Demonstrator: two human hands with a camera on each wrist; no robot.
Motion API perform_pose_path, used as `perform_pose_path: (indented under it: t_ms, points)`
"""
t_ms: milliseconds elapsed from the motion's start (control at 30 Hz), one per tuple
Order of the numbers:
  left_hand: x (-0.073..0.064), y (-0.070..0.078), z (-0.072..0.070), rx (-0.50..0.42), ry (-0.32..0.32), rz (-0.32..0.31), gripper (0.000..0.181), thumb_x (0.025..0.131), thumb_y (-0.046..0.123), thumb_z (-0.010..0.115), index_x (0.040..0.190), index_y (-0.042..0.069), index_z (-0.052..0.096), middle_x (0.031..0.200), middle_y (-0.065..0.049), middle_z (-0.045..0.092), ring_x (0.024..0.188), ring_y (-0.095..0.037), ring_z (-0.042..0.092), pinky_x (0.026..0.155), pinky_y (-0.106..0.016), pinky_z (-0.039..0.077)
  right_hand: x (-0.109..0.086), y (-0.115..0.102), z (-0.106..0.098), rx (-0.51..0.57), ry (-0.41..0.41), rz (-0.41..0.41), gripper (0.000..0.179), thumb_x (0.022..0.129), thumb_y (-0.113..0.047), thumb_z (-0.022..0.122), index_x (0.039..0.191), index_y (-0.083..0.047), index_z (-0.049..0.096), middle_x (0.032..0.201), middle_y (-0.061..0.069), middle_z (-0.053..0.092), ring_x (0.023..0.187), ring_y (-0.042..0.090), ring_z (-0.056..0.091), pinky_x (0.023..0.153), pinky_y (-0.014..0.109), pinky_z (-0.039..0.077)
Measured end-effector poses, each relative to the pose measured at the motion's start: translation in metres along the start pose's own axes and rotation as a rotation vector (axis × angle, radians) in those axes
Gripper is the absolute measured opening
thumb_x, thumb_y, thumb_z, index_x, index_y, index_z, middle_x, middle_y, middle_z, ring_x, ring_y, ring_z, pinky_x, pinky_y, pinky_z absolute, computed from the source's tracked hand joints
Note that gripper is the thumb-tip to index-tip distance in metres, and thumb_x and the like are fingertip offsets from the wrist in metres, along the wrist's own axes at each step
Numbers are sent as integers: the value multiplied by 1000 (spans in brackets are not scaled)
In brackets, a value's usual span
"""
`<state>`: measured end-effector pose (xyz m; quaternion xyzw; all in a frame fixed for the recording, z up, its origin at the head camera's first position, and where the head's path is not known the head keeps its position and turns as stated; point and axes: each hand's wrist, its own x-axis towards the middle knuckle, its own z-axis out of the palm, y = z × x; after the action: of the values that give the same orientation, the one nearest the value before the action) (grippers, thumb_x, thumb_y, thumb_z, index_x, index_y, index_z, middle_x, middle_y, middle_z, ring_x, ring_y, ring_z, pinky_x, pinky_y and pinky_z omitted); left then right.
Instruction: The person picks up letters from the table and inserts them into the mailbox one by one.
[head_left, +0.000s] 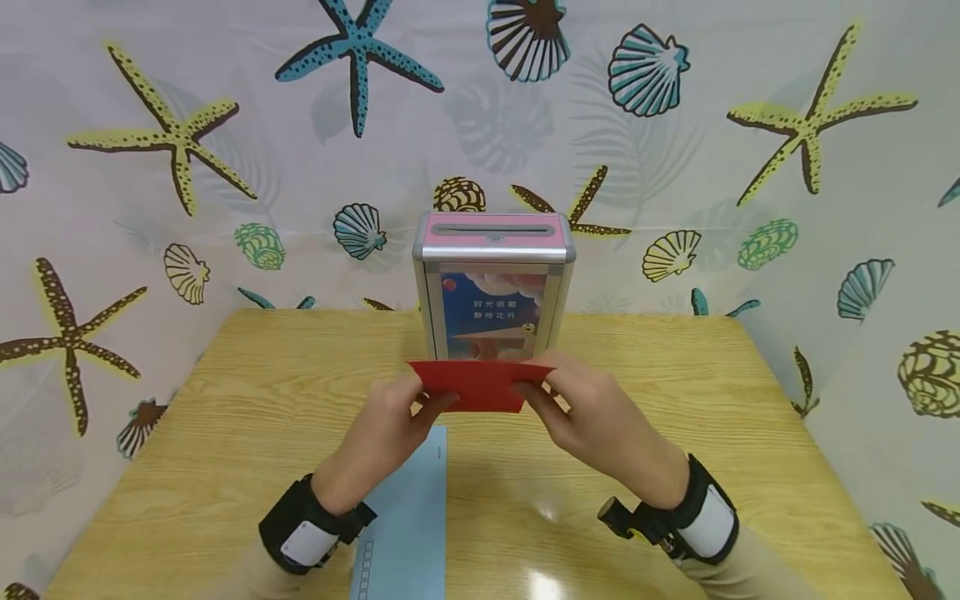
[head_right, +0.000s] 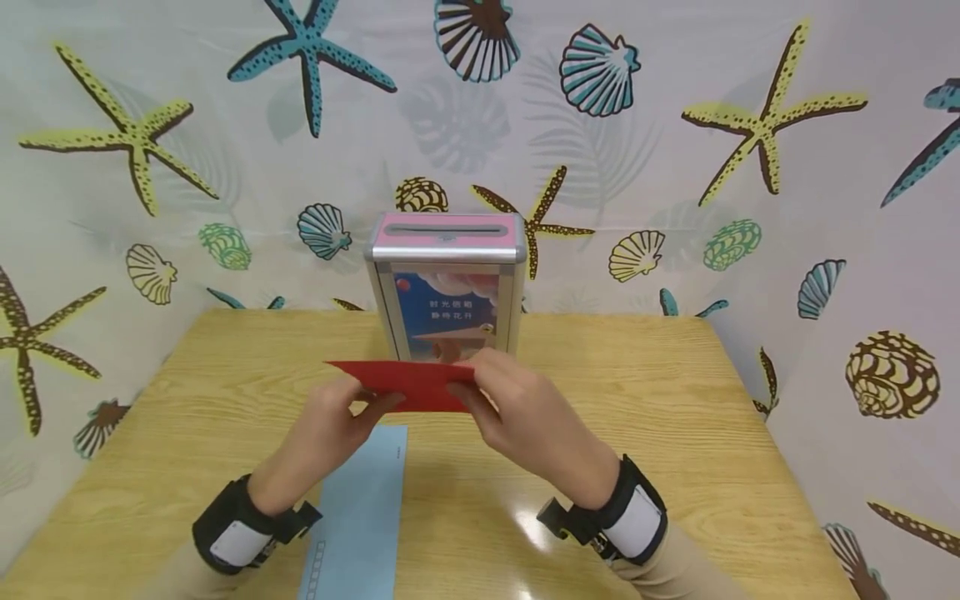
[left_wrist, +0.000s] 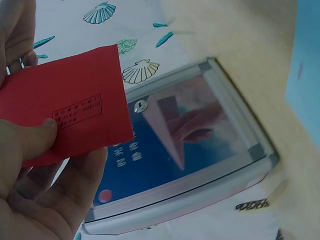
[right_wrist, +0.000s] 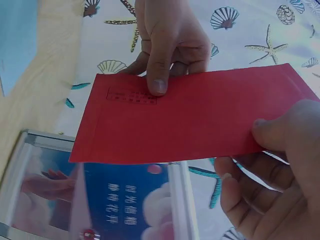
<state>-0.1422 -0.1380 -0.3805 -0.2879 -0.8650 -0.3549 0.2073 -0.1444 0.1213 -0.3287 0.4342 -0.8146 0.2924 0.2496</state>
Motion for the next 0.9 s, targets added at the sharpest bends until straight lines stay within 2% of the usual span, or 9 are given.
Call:
perform_pose_path:
  t_ms: [100,167,367,533,733,900]
  points:
    - [8,3,-6,101,17,45,36,86,2,81,120,4,67,109,-10,77,94,-21,74,75,-35,64,5,-5,-8,-38,28,-15,27,84,5,80,109,-2,72,100,7,76,82,14,70,66,29,61]
    - [16,4,-8,136,39,74,32,87,1,81,116,3,68,106,-10,76,92,-21,73,76,-36,64,8,-9,-13,-67,73,-29,26,83,6,80,107,-2,72,99,7,76,82,15,71,66,31,61]
    - [41,12,-13,120,129,145,26,90,-1,76,114,2,66,105,-12,74,92,-22,74,82,-35,64,21,-16,-23,-102,237,-15,24,84,8,78,105,1,72,96,10,76,83,20,74,73,36,63]
    - [59,20,-19,118,178,171,25,91,-3,73,115,1,66,108,-12,71,99,-22,71,92,-35,61,33,-18,-30,-110,313,9,20,87,7,76,106,2,72,98,13,75,90,24,74,82,38,61]
    - [82,30,-27,93,216,174,30,91,-2,74,119,0,62,113,-13,68,106,-24,66,100,-38,58,49,-21,-37,-101,419,43,22,92,7,69,113,2,72,105,17,75,100,30,72,100,32,56]
    - [99,34,-31,89,264,208,31,95,-3,67,125,-3,59,120,-16,67,113,-26,65,100,-38,58,64,-24,-42,-70,487,82,21,95,5,66,114,2,72,110,18,76,103,32,73,102,29,54]
